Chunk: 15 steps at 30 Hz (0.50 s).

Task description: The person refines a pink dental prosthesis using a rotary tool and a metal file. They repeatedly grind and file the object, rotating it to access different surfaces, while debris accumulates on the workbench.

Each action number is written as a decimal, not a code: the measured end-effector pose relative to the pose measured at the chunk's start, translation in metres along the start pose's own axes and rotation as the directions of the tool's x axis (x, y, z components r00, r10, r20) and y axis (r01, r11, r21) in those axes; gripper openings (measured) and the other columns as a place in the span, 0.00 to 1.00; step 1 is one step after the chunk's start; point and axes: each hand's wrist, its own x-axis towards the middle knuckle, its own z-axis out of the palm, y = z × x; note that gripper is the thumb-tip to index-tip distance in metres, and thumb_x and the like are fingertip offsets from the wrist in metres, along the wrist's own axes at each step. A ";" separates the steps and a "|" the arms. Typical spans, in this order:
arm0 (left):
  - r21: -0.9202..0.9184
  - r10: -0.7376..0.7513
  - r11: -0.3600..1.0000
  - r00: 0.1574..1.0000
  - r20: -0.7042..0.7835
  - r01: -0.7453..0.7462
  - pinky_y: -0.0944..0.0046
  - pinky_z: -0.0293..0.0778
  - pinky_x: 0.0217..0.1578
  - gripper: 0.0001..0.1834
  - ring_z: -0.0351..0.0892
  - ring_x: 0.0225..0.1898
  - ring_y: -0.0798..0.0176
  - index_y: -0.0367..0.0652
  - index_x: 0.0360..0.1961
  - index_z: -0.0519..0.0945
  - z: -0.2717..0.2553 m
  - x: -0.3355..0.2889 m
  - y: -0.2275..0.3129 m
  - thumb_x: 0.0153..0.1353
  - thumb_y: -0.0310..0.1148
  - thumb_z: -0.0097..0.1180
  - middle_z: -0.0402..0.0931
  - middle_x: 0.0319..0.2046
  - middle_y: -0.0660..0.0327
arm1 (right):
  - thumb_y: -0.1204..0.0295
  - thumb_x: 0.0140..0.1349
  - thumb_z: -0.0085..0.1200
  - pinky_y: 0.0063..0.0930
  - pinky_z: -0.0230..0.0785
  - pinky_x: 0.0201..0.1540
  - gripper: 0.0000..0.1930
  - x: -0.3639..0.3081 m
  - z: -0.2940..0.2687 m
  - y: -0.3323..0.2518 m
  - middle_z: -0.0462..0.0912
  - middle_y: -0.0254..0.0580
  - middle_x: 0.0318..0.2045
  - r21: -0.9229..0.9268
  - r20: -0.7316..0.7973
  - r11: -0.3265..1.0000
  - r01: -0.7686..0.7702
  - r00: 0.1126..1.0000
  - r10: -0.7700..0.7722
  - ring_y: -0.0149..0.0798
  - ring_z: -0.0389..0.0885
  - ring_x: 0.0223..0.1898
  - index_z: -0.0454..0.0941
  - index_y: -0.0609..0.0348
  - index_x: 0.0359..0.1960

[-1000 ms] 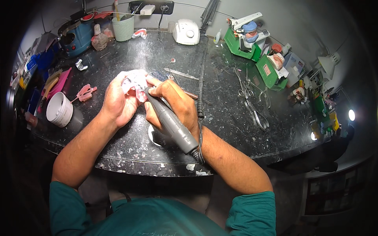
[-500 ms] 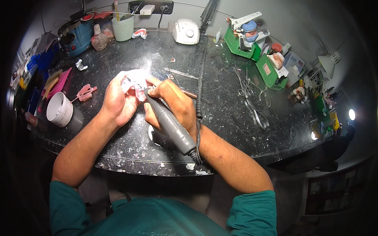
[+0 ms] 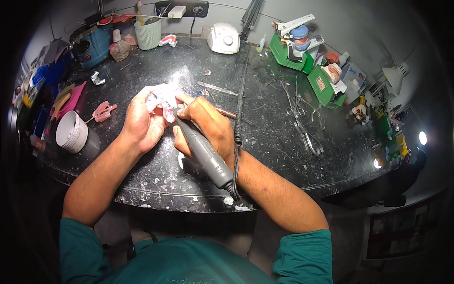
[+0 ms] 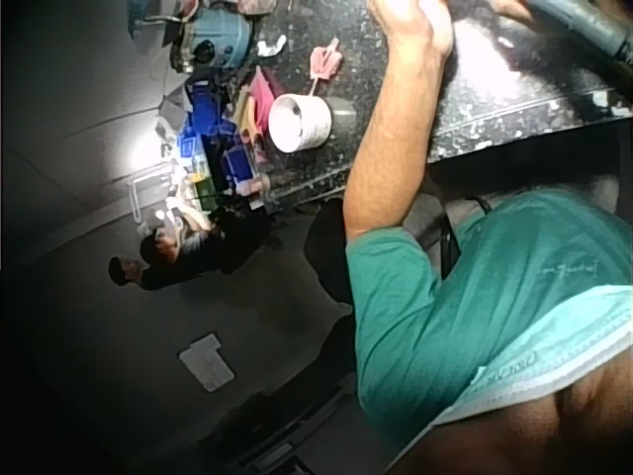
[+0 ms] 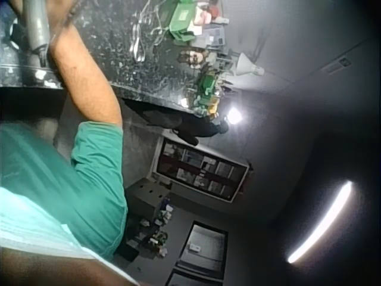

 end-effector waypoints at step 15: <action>-0.017 -0.010 1.000 1.000 -0.020 0.010 0.57 0.80 0.43 0.19 0.82 0.43 0.57 0.35 0.49 0.77 -0.002 0.001 -0.001 0.75 0.38 0.38 0.81 0.43 0.53 | 0.83 0.50 0.61 0.40 0.80 0.51 0.14 -0.001 -0.002 -0.001 0.78 0.52 0.34 0.028 0.062 0.999 -0.027 0.998 0.026 0.58 0.85 0.51 0.72 0.69 0.38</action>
